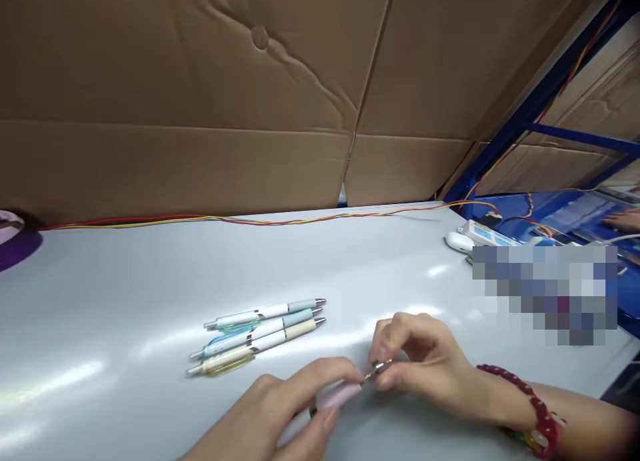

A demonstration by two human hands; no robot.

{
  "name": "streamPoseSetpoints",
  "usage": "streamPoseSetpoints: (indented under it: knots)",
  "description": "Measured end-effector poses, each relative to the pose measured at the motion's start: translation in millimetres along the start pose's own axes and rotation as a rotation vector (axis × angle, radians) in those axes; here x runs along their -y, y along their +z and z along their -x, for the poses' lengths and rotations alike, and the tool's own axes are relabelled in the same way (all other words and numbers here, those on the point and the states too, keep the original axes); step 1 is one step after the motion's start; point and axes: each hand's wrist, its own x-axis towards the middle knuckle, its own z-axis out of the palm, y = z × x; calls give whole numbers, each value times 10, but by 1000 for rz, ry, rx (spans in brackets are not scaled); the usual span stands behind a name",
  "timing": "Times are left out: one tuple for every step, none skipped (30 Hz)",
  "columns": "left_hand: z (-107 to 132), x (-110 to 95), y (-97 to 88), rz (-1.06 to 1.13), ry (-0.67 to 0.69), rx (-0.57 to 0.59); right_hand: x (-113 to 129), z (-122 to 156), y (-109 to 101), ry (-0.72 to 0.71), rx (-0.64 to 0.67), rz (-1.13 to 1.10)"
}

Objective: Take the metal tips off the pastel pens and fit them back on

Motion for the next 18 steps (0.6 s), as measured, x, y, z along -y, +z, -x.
streamPoseSetpoints:
  knots:
    - [4,5,-15,0,-4,-17,-4,-32,-54,21,-24,36]
    - [8,12,-31,1,-8,-38,-8,-71,-115,40,-54,106]
    - [10,20,-47,2,-7,-58,-13,-113,-176,59,-61,227]
    - [13,30,-62,7,-3,-77,-16,-154,-233,72,-19,360]
    - [16,39,-73,16,1,-92,-19,-191,-281,79,24,467]
    - [20,48,-81,30,3,-105,-18,-220,-317,87,73,544]
    - [24,56,-86,46,-1,-118,-15,-242,-342,94,115,586]
    - [30,63,-88,59,-11,-132,-9,-255,-356,103,142,600]
    - [36,68,-89,67,-26,-142,1,-262,-361,115,162,598]
    - [42,70,-89,72,-45,-148,12,-263,-361,127,175,593]
    - [47,70,-89,75,-61,-153,23,-261,-358,137,187,586]
    - [51,68,-89,80,-73,-155,33,-257,-354,146,198,578]
    - [53,65,-90,89,-83,-155,40,-253,-352,154,205,573]
    - [54,61,-90,103,-88,-153,43,-248,-350,160,206,570]
    - [53,57,-89,119,-91,-150,41,-243,-350,161,197,570]
    - [51,54,-88,130,-90,-147,37,-239,-352,152,179,573]
    - [49,53,-88,133,-84,-140,29,-236,-354,138,151,578]
    - [47,54,-88,128,-73,-136,21,-234,-358,127,123,579]
